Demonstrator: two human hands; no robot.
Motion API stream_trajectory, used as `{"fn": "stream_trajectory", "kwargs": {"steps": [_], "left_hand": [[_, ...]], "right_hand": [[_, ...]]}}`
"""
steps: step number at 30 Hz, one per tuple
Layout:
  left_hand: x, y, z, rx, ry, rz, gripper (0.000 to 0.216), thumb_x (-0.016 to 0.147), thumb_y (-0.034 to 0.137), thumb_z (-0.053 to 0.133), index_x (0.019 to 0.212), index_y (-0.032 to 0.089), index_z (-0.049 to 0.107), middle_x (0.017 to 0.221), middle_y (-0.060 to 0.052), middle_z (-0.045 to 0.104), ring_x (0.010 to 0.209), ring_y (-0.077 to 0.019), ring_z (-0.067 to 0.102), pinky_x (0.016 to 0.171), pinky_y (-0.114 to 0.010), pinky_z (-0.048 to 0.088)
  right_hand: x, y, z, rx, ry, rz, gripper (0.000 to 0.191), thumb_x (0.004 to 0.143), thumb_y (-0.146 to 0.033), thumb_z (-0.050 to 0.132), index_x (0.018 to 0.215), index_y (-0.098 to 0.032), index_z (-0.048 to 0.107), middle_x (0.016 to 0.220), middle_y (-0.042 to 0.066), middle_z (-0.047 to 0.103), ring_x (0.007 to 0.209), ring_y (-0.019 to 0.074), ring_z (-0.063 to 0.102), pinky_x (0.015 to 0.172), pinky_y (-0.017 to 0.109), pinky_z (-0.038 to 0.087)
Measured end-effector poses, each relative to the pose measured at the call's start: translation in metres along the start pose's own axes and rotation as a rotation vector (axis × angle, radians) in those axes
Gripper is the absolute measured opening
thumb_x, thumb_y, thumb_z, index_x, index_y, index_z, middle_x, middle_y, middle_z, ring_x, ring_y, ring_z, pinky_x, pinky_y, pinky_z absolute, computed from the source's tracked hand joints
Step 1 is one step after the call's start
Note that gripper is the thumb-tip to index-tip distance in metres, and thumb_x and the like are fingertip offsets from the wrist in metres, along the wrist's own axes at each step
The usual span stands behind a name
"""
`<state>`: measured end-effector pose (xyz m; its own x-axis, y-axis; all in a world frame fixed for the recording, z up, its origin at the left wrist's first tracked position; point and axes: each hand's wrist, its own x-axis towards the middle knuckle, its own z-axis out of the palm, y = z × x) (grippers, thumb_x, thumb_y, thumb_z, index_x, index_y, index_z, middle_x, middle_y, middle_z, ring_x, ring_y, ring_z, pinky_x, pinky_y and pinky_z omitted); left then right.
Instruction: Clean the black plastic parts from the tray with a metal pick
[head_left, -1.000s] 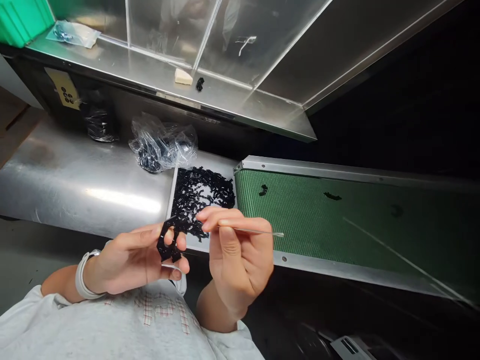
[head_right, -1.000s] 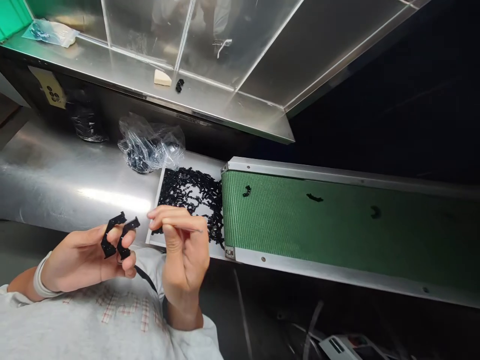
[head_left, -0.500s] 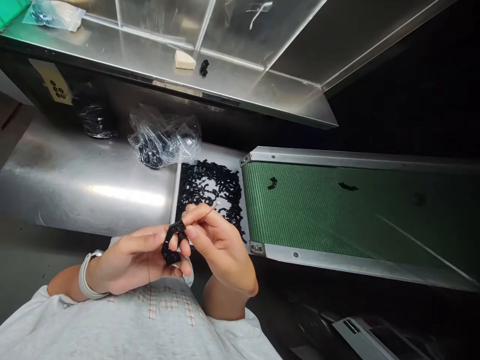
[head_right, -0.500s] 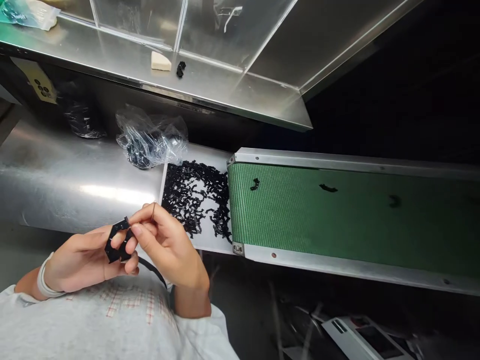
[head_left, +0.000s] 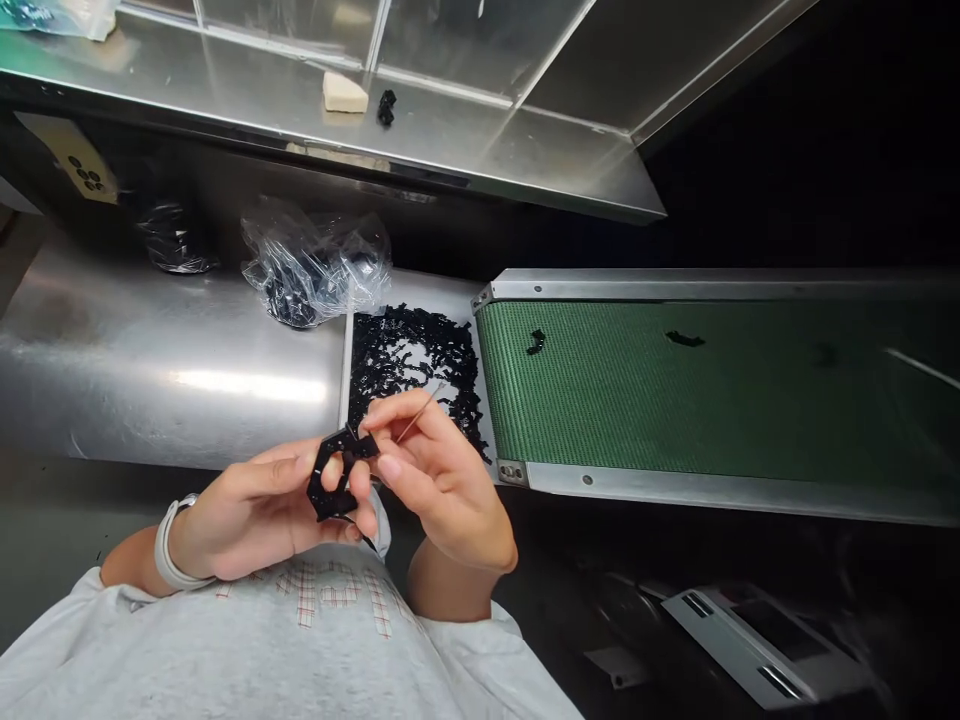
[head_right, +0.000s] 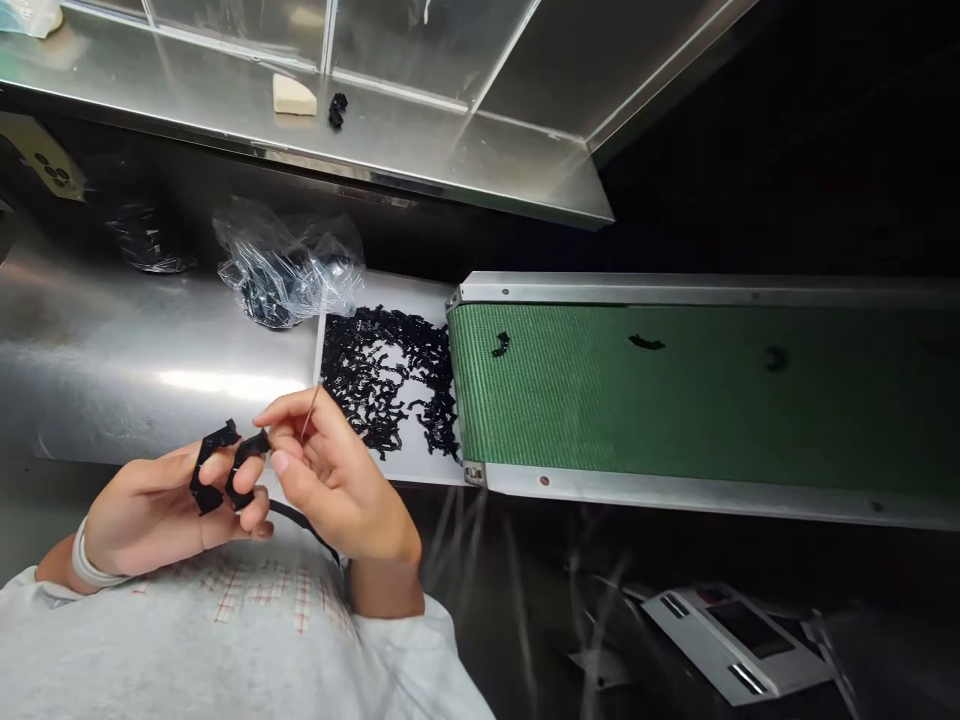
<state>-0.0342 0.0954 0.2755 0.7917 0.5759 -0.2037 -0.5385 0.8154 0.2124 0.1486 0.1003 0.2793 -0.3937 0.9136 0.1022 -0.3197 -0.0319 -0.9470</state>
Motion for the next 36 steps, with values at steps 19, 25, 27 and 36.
{"fn": "stream_trajectory", "kwargs": {"steps": [19,25,27,36], "left_hand": [[-0.001,-0.003,-0.006,0.119,0.103,0.019,0.022,0.083,0.038,0.079,0.079,0.017,0.074,0.094,-0.003,0.069,0.094,-0.0165,0.065,0.088,-0.029,0.05],[0.0,-0.005,-0.008,0.15,0.164,0.038,0.027,0.079,0.04,0.083,0.073,0.016,0.073,0.086,-0.002,0.063,0.087,-0.0139,0.057,0.085,-0.029,0.05],[0.001,-0.005,-0.008,0.152,0.165,0.04,0.026,0.079,0.04,0.083,0.074,0.017,0.073,0.085,-0.001,0.062,0.088,-0.0141,0.057,0.086,-0.029,0.05],[-0.001,-0.006,-0.009,0.155,0.127,0.041,0.025,0.084,0.04,0.078,0.077,0.017,0.071,0.093,-0.004,0.066,0.096,-0.0172,0.056,0.087,-0.031,0.047]], "right_hand": [[0.005,-0.005,0.009,-0.245,0.03,-0.038,0.029,0.103,-0.041,0.052,0.095,-0.018,0.067,0.085,0.0,0.055,0.065,0.0084,0.063,0.05,0.019,0.055],[0.007,-0.001,0.015,-0.234,0.113,-0.042,0.022,0.095,-0.039,0.068,0.087,-0.019,0.061,0.083,-0.003,0.051,0.062,0.0062,0.057,0.053,0.019,0.051],[0.007,-0.002,0.014,-0.189,0.067,-0.032,0.017,0.098,-0.032,0.063,0.087,-0.019,0.061,0.083,-0.003,0.051,0.063,0.0056,0.058,0.056,0.019,0.053],[0.004,0.002,0.009,-0.197,0.187,0.003,0.024,0.09,-0.04,0.073,0.081,-0.02,0.064,0.078,-0.003,0.048,0.06,0.0064,0.052,0.049,0.019,0.044]]}}
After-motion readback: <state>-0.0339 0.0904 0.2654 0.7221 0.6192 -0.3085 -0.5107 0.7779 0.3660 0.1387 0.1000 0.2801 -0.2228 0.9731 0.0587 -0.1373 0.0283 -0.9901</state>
